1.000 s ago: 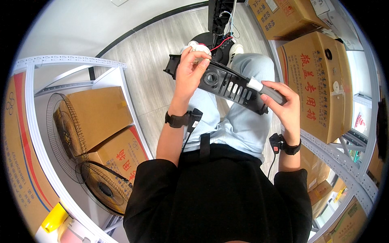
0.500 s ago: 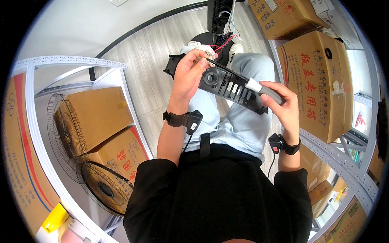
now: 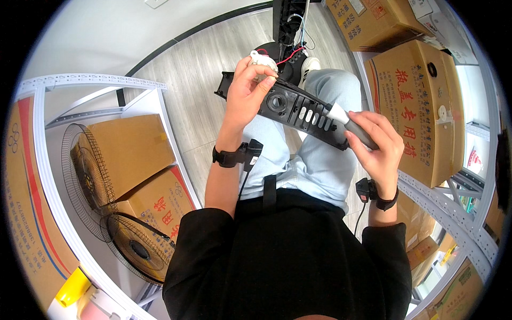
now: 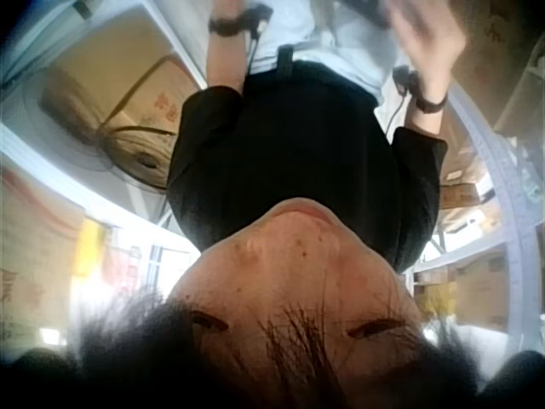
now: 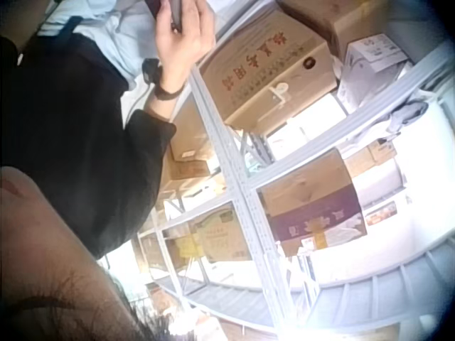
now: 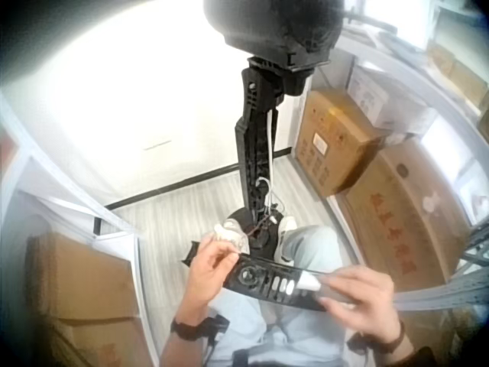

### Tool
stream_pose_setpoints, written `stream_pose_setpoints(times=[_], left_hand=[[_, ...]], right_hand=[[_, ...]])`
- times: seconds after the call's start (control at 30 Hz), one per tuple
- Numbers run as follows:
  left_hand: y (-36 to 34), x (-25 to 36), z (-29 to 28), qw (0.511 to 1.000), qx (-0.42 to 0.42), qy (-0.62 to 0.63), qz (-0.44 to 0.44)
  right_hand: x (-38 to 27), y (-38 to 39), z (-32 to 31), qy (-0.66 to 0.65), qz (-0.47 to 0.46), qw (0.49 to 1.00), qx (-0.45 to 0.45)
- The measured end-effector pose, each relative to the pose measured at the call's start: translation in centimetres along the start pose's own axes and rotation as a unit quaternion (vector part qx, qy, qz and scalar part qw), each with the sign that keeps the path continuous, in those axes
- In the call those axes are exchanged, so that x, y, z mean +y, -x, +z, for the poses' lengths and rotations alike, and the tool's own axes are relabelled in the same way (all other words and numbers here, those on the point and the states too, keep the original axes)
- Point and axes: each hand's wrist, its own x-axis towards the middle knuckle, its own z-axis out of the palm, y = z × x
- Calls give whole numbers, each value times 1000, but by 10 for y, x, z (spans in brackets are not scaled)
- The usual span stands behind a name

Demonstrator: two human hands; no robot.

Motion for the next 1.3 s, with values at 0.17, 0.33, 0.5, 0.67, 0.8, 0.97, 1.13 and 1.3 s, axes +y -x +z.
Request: stream_pose_setpoints(times=[0.17, 0.33, 0.5, 0.67, 0.8, 0.97, 1.13, 1.3], left_hand=[[-1, 4, -1, 1000, -14, 12, 9], [0, -1, -3, 999, -6, 45, -6], [0, 1, 0, 999, -7, 36, 15], [0, 5, 0, 1000, -8, 2, 16], [-1, 10, -1, 1000, -21, -3, 5], [-1, 10, -3, 999, -40, -7, -4], [0, 8, -4, 999, -40, 6, -10], [2, 7, -6, 999, -45, 17, -17]], right_hand=[[-4, 0, -2, -14, 8, 1000, -4], [-8, 0, -4, -117, 146, 980, -63], [-10, 1, -7, -130, 170, 974, -75], [-13, -1, -5, -7, 11, 1000, -17], [-7, -2, -8, 61, -50, 997, -3], [-4, 2, -6, -35, 42, 998, -26], [-3, 2, -8, -126, 155, 977, -75], [-2, 2, -6, -111, 112, 986, -61]])
